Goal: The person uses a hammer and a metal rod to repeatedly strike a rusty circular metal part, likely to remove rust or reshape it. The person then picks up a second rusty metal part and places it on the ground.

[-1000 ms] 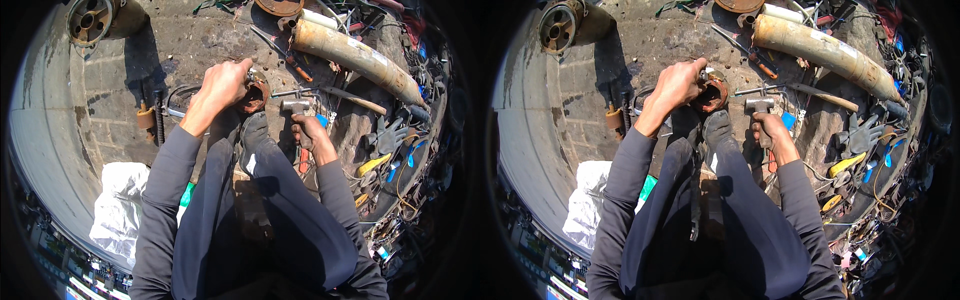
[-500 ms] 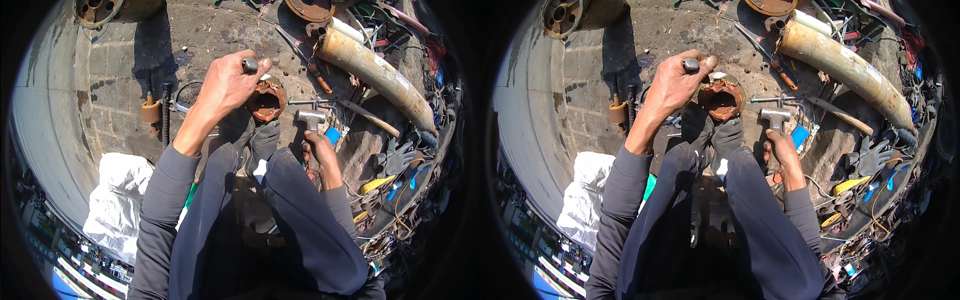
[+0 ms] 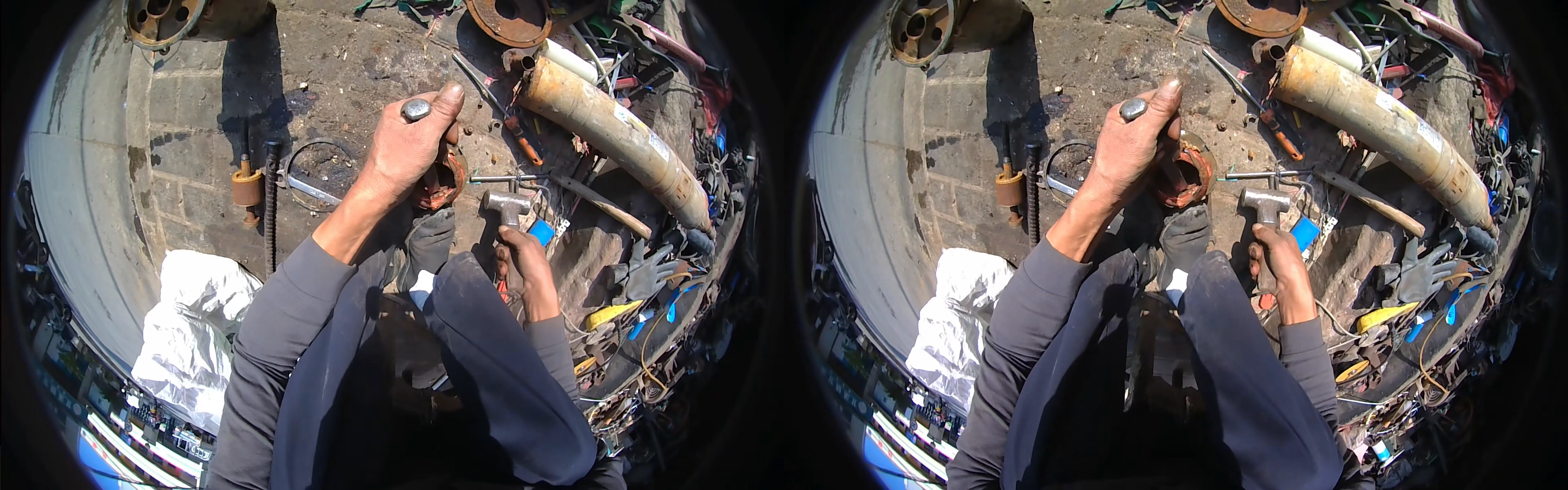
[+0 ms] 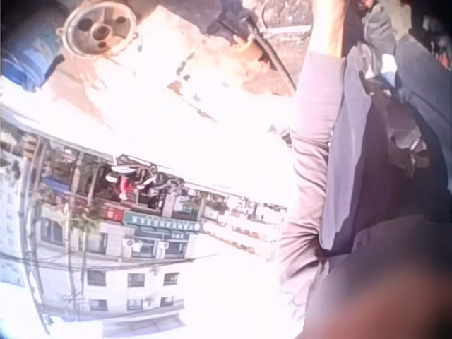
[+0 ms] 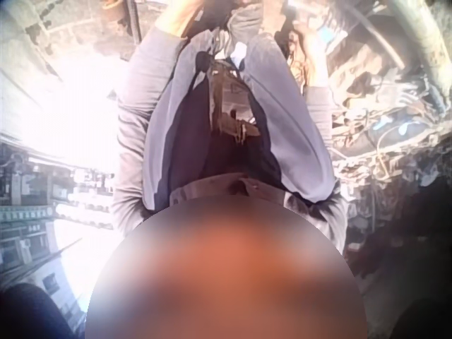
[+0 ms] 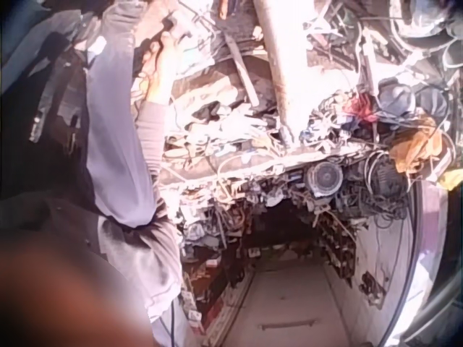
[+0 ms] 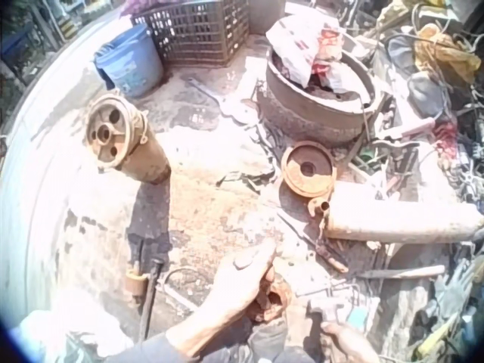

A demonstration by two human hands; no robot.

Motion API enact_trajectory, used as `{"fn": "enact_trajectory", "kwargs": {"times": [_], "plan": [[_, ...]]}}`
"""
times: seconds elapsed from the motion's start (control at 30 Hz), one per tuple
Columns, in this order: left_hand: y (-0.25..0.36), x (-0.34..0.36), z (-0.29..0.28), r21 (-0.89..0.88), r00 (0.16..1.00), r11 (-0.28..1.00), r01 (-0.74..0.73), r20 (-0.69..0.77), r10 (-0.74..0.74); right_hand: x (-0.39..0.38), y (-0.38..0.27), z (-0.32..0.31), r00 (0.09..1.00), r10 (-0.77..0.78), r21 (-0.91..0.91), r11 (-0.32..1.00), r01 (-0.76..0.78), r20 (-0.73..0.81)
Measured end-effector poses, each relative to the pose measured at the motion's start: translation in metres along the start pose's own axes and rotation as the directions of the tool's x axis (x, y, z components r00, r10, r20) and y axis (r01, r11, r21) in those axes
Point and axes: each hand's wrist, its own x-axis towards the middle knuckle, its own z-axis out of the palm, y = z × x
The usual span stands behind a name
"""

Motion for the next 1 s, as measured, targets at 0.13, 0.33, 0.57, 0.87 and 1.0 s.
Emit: {"fn": "enact_trajectory", "kwargs": {"times": [0.13,0.33,0.57,0.87,1.0], "plan": [[-0.0094,0.0015,0.0005,-0.005,1.0,1.0,-0.014,0.02,0.014,0.0019,0.0016,-0.0031,1.0,0.005,0.001,1.0,-0.005,0.013],[-0.0091,0.0017,0.0025,-0.001,0.998,1.0,-0.011,0.062,0.011,0.0019,0.0009,-0.0036,1.0,0.008,-0.006,1.0,-0.008,0.017],[-0.0029,-0.0007,0.0042,0.032,0.996,0.999,-0.036,0.078,0.034,-0.0009,0.0001,-0.0018,1.0,0.006,0.043,0.999,-0.007,0.017],[-0.003,-0.0017,0.0051,0.023,0.994,0.998,-0.05,0.094,0.048,-0.0023,-0.0014,-0.0008,1.0,0.004,0.049,0.999,-0.005,0.026],[-0.0024,-0.0011,0.0061,0.019,0.994,0.999,-0.039,0.1,0.037,-0.0014,0.0003,-0.0026,1.0,0.002,0.044,0.999,-0.003,0.022]]}}
